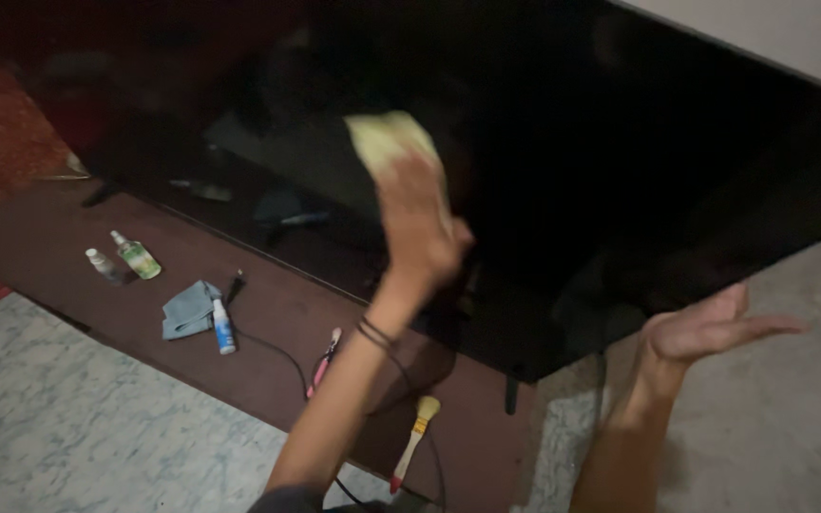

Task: The person cleans the surface and edges of a television screen using a cloth and liquid spray.

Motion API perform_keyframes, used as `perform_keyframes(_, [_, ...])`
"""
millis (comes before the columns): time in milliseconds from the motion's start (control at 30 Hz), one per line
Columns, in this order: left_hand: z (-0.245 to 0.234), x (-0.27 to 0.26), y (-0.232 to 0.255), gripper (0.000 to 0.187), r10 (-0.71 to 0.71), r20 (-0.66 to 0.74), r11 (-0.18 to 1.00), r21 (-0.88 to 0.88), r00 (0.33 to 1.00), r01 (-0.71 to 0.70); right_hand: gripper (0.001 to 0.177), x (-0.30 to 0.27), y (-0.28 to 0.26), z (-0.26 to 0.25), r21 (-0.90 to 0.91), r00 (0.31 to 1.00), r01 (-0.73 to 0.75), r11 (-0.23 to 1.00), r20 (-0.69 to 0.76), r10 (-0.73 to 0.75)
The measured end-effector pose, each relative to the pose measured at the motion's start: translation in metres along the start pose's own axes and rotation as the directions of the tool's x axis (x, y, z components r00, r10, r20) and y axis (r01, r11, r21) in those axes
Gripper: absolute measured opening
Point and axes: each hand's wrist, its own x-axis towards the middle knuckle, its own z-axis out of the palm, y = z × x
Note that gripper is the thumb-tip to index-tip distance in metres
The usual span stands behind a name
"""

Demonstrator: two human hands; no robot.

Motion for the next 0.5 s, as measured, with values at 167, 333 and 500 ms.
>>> perform_keyframes(167, [-0.005,-0.073,-0.027,0.087,0.114,0.193,0.993,0.016,0.975,-0.119,0.114,-0.003,-0.008,0.006,-0.024,0.999,-0.033,0.999,-0.015,0.032])
perform_keyframes(333, [-0.031,0.011,-0.072,0.082,-0.196,-0.08,0.98,-0.024,0.977,0.195,0.113,0.003,-0.008,0.011,0.036,1.0,-0.012,0.999,-0.005,0.012])
perform_keyframes(500, [-0.04,0.098,-0.049,0.082,-0.173,-0.285,0.984,-0.079,0.943,0.157,0.105,0.006,-0.001,0.005,-0.147,0.995,0.096,0.984,0.018,-0.094])
